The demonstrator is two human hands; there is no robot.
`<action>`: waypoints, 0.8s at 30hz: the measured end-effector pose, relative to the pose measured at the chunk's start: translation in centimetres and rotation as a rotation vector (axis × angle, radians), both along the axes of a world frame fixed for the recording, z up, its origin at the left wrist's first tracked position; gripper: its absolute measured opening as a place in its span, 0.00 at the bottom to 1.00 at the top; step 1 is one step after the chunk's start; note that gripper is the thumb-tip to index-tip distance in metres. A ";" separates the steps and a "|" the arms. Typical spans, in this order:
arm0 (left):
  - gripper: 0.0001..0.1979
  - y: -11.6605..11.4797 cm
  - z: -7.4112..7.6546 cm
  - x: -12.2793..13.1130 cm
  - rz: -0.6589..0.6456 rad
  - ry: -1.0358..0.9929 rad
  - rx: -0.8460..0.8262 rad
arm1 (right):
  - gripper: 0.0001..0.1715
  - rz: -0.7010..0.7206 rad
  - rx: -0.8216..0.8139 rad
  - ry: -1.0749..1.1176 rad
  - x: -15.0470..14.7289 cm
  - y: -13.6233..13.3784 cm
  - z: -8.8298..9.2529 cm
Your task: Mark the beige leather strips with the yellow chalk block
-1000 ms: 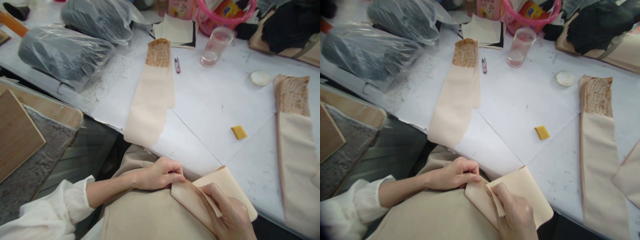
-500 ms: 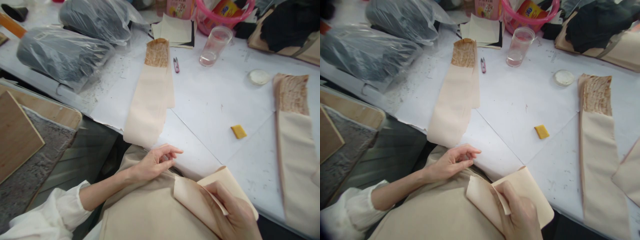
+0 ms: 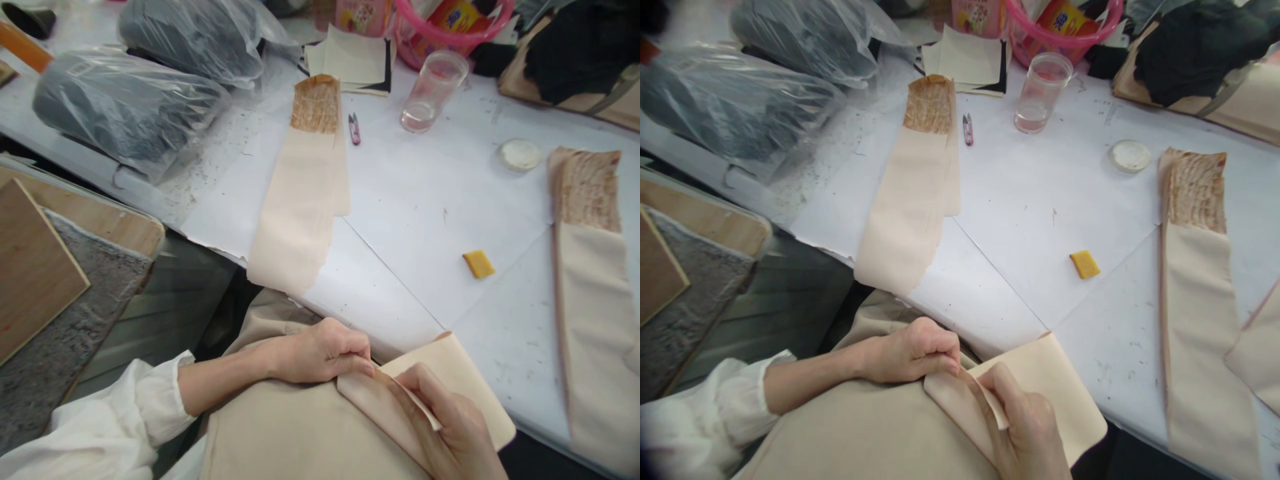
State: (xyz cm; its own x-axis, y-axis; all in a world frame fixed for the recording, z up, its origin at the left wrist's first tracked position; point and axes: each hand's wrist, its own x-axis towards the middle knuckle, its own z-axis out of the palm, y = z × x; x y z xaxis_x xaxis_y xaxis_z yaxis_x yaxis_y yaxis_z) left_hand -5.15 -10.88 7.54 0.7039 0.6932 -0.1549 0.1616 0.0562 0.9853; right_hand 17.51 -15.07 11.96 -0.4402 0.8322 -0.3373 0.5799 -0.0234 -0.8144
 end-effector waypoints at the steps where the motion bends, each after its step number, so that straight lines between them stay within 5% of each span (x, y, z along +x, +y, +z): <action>1: 0.11 -0.1 -0.1 -0.2 -0.005 0.006 0.027 | 0.12 0.003 -0.007 0.003 0.1 0.0 0.1; 7: 0.14 0.4 -0.1 -2.3 0.281 0.079 -0.201 | 0.15 -0.037 0.017 -0.012 0.4 0.9 1.3; 13: 0.10 1.0 0.5 -1.9 0.450 -0.129 -0.489 | 0.15 -0.047 0.037 -0.014 0.3 1.0 0.7; 20: 0.17 0.5 0.7 -2.1 0.495 0.148 -0.296 | 0.13 -0.061 0.071 0.002 0.2 0.9 0.3; 24: 0.09 0.6 0.7 -2.3 0.513 0.106 -0.032 | 0.12 -0.067 0.108 -0.016 0.1 1.0 0.2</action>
